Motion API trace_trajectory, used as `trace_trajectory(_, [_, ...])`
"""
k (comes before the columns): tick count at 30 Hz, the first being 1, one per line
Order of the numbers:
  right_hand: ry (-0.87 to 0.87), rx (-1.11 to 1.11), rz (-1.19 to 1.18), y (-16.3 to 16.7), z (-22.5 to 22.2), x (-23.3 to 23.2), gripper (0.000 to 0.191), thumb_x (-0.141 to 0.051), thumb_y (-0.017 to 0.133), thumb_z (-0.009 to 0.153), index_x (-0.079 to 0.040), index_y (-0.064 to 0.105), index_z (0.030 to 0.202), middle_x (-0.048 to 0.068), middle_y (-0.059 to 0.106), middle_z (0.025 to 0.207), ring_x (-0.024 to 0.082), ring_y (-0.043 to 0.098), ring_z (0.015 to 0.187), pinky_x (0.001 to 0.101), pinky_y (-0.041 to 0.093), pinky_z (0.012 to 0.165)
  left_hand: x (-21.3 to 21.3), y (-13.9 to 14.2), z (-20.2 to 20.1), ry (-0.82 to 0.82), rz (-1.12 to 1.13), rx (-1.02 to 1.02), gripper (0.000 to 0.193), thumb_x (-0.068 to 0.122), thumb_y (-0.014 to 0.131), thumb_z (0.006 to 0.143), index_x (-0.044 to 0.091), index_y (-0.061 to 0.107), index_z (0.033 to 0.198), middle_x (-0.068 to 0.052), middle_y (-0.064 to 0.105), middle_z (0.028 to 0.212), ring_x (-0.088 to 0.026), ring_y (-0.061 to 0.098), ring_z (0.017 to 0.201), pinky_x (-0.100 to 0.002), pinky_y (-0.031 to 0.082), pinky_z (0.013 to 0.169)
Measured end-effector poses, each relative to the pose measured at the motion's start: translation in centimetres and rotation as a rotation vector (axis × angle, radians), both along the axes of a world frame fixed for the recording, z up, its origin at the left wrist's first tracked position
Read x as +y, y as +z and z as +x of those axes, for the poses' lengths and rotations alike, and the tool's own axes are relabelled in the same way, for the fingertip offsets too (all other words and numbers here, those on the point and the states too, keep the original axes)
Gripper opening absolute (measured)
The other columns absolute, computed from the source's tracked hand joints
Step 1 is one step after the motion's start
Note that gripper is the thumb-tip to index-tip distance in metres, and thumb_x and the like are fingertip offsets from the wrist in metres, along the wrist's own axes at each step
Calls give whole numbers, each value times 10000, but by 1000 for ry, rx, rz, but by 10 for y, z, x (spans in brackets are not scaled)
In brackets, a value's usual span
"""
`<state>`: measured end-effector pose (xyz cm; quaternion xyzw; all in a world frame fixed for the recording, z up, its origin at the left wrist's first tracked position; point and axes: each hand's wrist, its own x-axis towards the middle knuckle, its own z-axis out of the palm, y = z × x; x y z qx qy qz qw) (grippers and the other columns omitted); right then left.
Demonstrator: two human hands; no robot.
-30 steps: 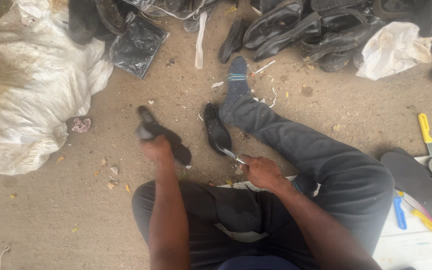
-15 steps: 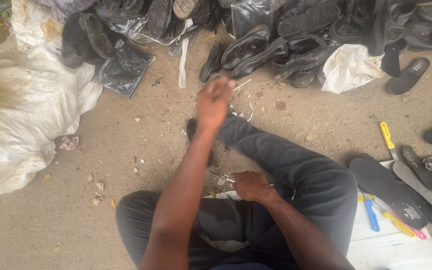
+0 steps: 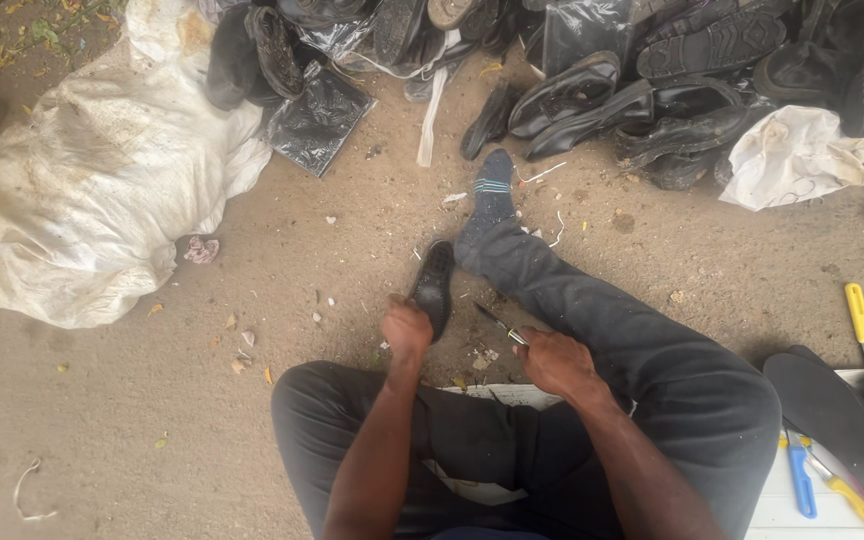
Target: The person sits on the ground and uses a knife to cut and separate parts of a black shoe. They repeatedly pry and slice the shoe material, removing pieces and setting them aside on the floor.
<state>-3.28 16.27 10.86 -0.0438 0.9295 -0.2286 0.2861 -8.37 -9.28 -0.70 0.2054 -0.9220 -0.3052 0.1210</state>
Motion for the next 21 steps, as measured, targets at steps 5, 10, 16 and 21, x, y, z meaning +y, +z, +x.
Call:
trace_trajectory(5, [-72, 60, -69, -10, -4, 2, 297, -354, 564, 971, -151, 644, 1173, 142, 743, 1042, 377, 709, 987, 523, 532, 873, -80, 40, 27, -155, 288, -290, 319, 200, 557, 968, 32, 515, 1235, -164, 696, 754, -314, 727, 637, -511, 594, 587])
trace_trajectory(10, [25, 84, -22, -29, -6, -10, 315, -369, 532, 1009, -142, 613, 1211, 156, 747, 952, 372, 725, 928, 524, 542, 842, -261, 196, -79, 167, -44, 373, 178, 120, 451, 1163, -5, 578, 1165, -208, 662, 1088, -279, 660, 926, -380, 546, 733])
trace_trajectory(16, [192, -131, 7, -59, -6, -61, 377, -388, 437, 1073, -95, 540, 1286, 109, 681, 850, 280, 704, 779, 491, 567, 753, -166, 174, -211, -53, -316, 719, 223, 117, 758, 930, -18, 680, 1089, -214, 715, 1107, -360, 670, 1038, -466, 513, 928])
trace_trajectory(21, [182, -155, -64, -92, -1, -75, 477, -360, 431, 1067, -78, 440, 1452, 136, 713, 935, 306, 720, 816, 476, 575, 768, 54, 64, -250, -327, 90, -34, 441, 238, 764, 892, -39, 642, 1212, -223, 661, 1262, -356, 661, 1171, -417, 561, 974])
